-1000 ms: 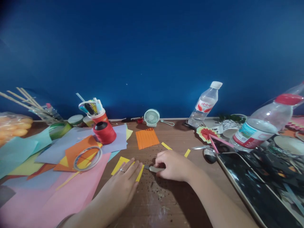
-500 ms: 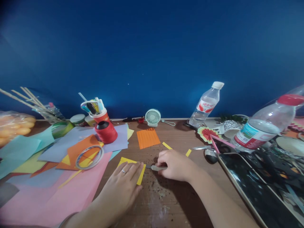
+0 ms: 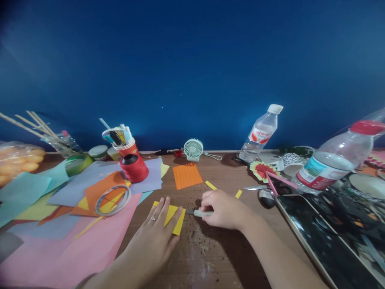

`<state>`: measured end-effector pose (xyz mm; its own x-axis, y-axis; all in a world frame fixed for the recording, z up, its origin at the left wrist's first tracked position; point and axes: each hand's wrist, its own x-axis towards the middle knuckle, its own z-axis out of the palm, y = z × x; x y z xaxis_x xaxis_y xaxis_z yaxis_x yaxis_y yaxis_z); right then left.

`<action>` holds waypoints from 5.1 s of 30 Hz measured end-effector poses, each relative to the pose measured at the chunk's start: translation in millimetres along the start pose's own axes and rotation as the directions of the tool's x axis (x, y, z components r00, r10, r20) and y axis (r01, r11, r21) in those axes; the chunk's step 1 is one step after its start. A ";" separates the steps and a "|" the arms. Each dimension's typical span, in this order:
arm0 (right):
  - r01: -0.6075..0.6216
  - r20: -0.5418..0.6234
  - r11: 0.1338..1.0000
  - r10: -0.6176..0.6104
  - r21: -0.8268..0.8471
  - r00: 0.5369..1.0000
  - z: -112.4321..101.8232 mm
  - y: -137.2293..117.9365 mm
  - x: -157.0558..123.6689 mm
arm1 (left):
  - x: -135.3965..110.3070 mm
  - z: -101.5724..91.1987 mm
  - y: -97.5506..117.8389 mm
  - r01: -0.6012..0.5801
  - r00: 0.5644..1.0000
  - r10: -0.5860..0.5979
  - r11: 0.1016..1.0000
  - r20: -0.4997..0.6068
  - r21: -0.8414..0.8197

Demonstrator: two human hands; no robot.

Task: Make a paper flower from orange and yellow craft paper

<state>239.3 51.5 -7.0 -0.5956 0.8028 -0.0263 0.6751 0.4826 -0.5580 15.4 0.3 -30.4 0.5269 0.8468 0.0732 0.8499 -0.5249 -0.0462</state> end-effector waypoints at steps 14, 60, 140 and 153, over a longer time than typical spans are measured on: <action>0.001 -0.002 1.000 -0.001 0.004 1.000 -0.4 0.9 0.2 | 1.0 -7.4 -2.4 -0.054 0.995 0.059 0.997 0.083 -0.060; 0.021 -0.006 1.000 -0.021 0.003 1.000 -4.1 2.5 1.9 | -0.8 -6.6 -0.3 -0.104 0.994 0.104 0.995 -0.015 -0.010; 0.013 -0.007 0.999 -0.013 -0.044 1.000 -10.6 4.0 1.8 | 2.4 -13.3 0.9 -0.082 0.995 0.089 0.988 0.045 -0.134; 0.043 -0.036 0.998 -0.044 -0.041 0.998 -7.5 4.8 3.5 | 1.5 -13.0 1.5 -0.051 0.997 0.058 0.988 0.046 -0.144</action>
<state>243.7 59.2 -3.6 -0.6092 0.7925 0.0280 0.6660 0.5304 -0.5245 17.5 -0.3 -17.4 0.5746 0.8180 0.0249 0.8133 -0.5742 0.0940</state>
